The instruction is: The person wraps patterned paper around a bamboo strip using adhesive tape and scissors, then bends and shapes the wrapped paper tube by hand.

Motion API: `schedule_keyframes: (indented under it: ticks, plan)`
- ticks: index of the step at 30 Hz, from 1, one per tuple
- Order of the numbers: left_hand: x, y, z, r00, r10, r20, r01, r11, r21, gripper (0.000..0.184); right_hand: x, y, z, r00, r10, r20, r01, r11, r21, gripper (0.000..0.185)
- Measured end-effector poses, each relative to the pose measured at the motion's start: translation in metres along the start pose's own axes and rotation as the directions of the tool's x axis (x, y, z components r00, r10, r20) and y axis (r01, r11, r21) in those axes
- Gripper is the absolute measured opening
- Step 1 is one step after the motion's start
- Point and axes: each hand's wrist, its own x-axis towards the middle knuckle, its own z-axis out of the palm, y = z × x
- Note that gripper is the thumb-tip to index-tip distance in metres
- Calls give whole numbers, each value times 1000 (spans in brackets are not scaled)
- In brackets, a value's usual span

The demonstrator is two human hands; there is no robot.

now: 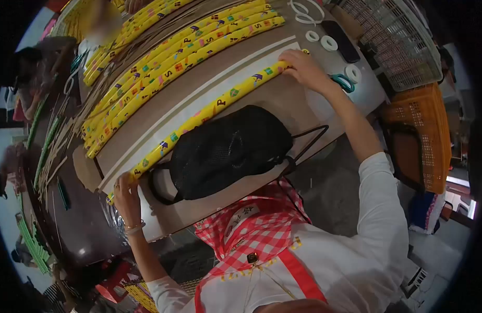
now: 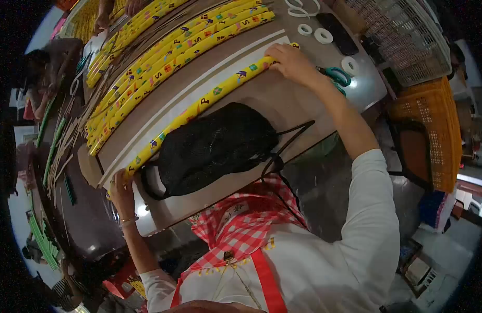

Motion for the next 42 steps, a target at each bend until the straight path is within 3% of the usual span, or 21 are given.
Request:
schedule_keyframes:
  ticks: [2, 6, 11, 14, 16, 17, 20, 21, 23, 24, 26, 29, 31, 34, 38, 41, 42]
  plan:
    - [0, -3, 4, 989, 122, -87, -119, 992, 33, 29, -6, 1, 6, 999, 2, -49, -2, 1000, -17, 32]
    - [-3, -3, 6, 998, 45, -49, -43, 999, 30, 29, -12, 0, 12, 998, 21, -67, -25, 998, -53, 31]
    - [-6, -4, 2, 998, 60, -23, -59, 998, 21, 29, -14, -10, 7, 999, 46, -2, -46, 998, -31, 32]
    - [-8, -5, 3, 1000, 6, 14, -6, 1000, -15, 30, -19, -17, 6, 999, 30, -44, -32, 999, -41, 31]
    - [-7, -9, 6, 997, 76, -9, -76, 997, -6, 30, -19, -24, 5, 982, 77, -172, -111, 974, -196, 29]
    - [-6, -9, 5, 999, 29, 37, -28, 999, -24, 29, -18, -22, 9, 982, 72, -173, -105, 976, -190, 29]
    - [-3, -7, 4, 990, 135, -46, -131, 988, 77, 27, -21, -17, 17, 987, 88, -137, -119, 966, -230, 30]
    - [-3, 3, 0, 999, 51, -19, -49, 994, 100, 29, -21, -19, 16, 986, 97, -138, -125, 969, -215, 31]
    - [-3, 3, 0, 997, 75, -33, -67, 976, 209, 32, -20, -24, 10, 990, 94, -109, -119, 960, -253, 37]
    - [-3, 2, 1, 1000, 5, 27, -7, 995, 100, 35, -20, -27, 7, 992, 76, -97, -97, 966, -239, 37]
    - [-2, -2, 6, 989, 138, -47, -128, 975, 181, 35, -19, -31, 6, 985, 104, -135, -123, 982, -141, 44]
    - [-1, 2, 5, 996, 84, -34, -73, 967, 242, 42, -19, -20, 12, 988, 59, -145, -81, 985, -150, 44]
    - [-5, -2, 8, 993, 87, -83, -71, 980, 183, 43, -16, -22, 10, 992, 33, -121, -57, 977, -203, 39]
    - [-3, 5, 6, 992, -54, -111, 55, 998, 6, 49, -13, -20, 11, 994, 84, -72, -96, 979, -181, 33]
    - [-4, 5, 9, 989, 79, -124, -60, 986, 155, 49, -7, -15, 9, 996, 94, -6, -94, 987, -129, 31]
    - [-3, 11, 16, 982, -33, -187, 39, 999, 29, 40, -4, -10, 13, 997, 81, 14, -78, 988, -135, 30]
    - [-3, 6, 20, 979, 27, -203, -14, 998, 66, 38, -3, -9, 13, 996, 90, 10, -88, 985, -148, 30]
